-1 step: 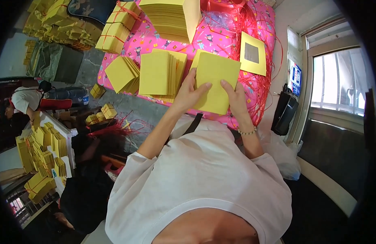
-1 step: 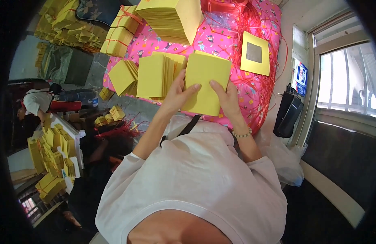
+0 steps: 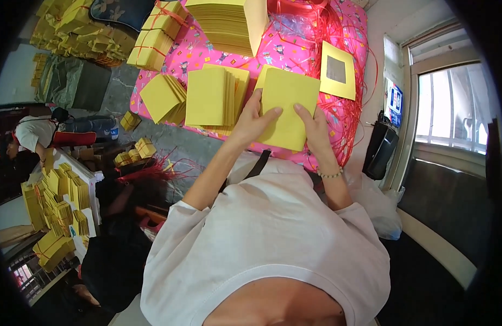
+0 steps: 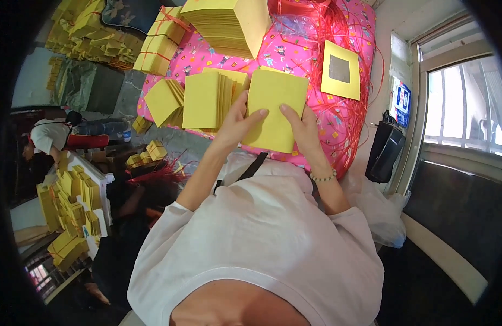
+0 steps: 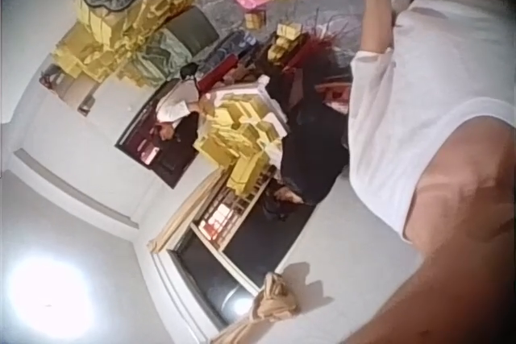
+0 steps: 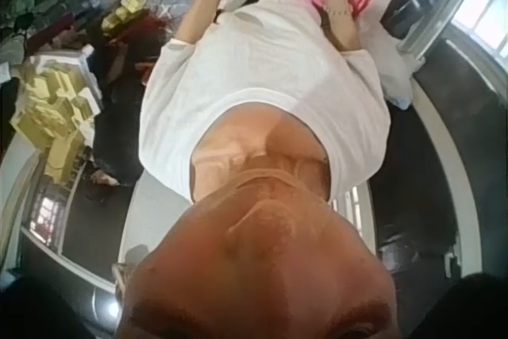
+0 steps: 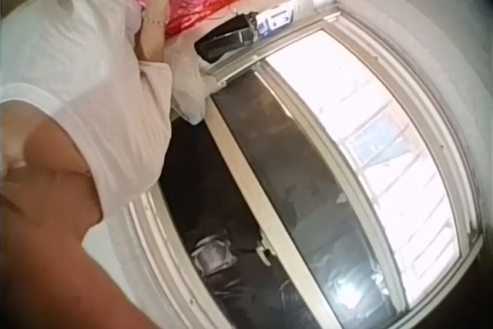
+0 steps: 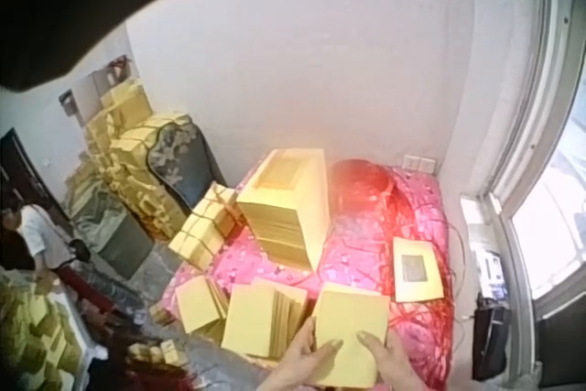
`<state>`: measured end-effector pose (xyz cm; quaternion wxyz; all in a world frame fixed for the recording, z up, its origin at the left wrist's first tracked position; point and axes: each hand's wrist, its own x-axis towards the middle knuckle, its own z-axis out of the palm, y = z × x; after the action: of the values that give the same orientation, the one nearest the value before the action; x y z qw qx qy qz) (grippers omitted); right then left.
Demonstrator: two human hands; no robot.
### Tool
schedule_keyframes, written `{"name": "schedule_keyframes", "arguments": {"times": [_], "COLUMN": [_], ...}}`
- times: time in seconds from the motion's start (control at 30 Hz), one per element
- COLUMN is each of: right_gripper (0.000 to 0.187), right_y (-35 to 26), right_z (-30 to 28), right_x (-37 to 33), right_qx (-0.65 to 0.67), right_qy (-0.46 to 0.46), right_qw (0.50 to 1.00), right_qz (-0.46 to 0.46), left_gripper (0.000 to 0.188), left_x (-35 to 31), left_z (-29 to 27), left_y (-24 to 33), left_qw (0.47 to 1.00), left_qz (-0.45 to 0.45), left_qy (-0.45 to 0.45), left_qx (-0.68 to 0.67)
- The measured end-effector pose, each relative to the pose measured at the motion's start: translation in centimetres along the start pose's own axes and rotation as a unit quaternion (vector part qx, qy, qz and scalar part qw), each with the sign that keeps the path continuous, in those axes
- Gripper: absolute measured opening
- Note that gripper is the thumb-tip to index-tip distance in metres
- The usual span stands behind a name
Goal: Stacking and organizing yellow paper sheets with gold foil centers.
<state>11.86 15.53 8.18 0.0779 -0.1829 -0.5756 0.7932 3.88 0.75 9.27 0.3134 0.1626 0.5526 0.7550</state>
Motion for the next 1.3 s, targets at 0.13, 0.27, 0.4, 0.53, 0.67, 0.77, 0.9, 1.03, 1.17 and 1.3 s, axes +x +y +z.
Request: {"name": "schedule_keyframes", "arguments": {"times": [0.13, 0.27, 0.4, 0.53, 0.67, 0.77, 0.9, 1.03, 1.17, 1.3], "right_gripper": [0.027, 0.027, 0.026, 0.025, 0.025, 0.025, 0.025, 0.023, 0.024, 0.025], "right_y": [0.0, -0.2, 0.0, 0.2, -0.3, -1.3, -1.6, -1.5, -2.3, -1.8], "right_z": [0.1, 0.5, 0.6, 0.6, 0.9, 0.9, 1.0, 1.0, 1.7, 1.6], "right_x": [1.0, 1.2, 1.2, 1.1, 0.6, 0.8, 1.0, 1.0, 0.9, 1.1], "right_qx": [0.063, 0.063, 0.048, 0.005, -0.034, -0.011, 0.026, -0.029, 0.009, -0.015], "right_qy": [-0.006, 0.003, 0.003, -0.011, -0.012, -0.024, 0.015, 0.014, 0.03, 0.012], "right_qw": [0.996, 0.996, 0.998, 1.0, 0.999, 0.999, 0.997, 0.998, 0.997, 0.997], "right_qz": [0.06, 0.057, 0.039, -0.008, -0.033, -0.025, -0.066, -0.055, -0.069, -0.069], "left_gripper": [0.048, 0.045, 0.045, 0.04, 0.035, 0.034, 0.032, 0.032, 0.035, 0.037], "left_x": [0.8, 1.1, 1.1, 0.7, 0.3, -0.6, -1.6, -2.3, -2.8, -3.4], "left_z": [-0.6, -1.0, -0.9, -0.5, -0.4, 0.2, 0.5, 0.4, -0.2, -0.1], "left_y": [-0.1, -0.5, -0.7, -0.2, -0.3, 0.3, 0.1, 0.3, -0.1, 0.3], "left_qw": [0.997, 0.996, 0.998, 0.999, 1.0, 0.998, 0.995, 0.995, 0.996, 0.996], "left_qz": [-0.07, -0.088, -0.059, -0.029, 0.017, 0.046, 0.074, 0.066, 0.057, 0.051], "left_qy": [0.001, 0.0, -0.001, 0.015, 0.009, 0.023, 0.036, 0.045, 0.033, 0.05], "left_qx": [-0.013, -0.003, -0.006, 0.03, 0.004, 0.035, 0.056, 0.06, 0.057, 0.057]}}
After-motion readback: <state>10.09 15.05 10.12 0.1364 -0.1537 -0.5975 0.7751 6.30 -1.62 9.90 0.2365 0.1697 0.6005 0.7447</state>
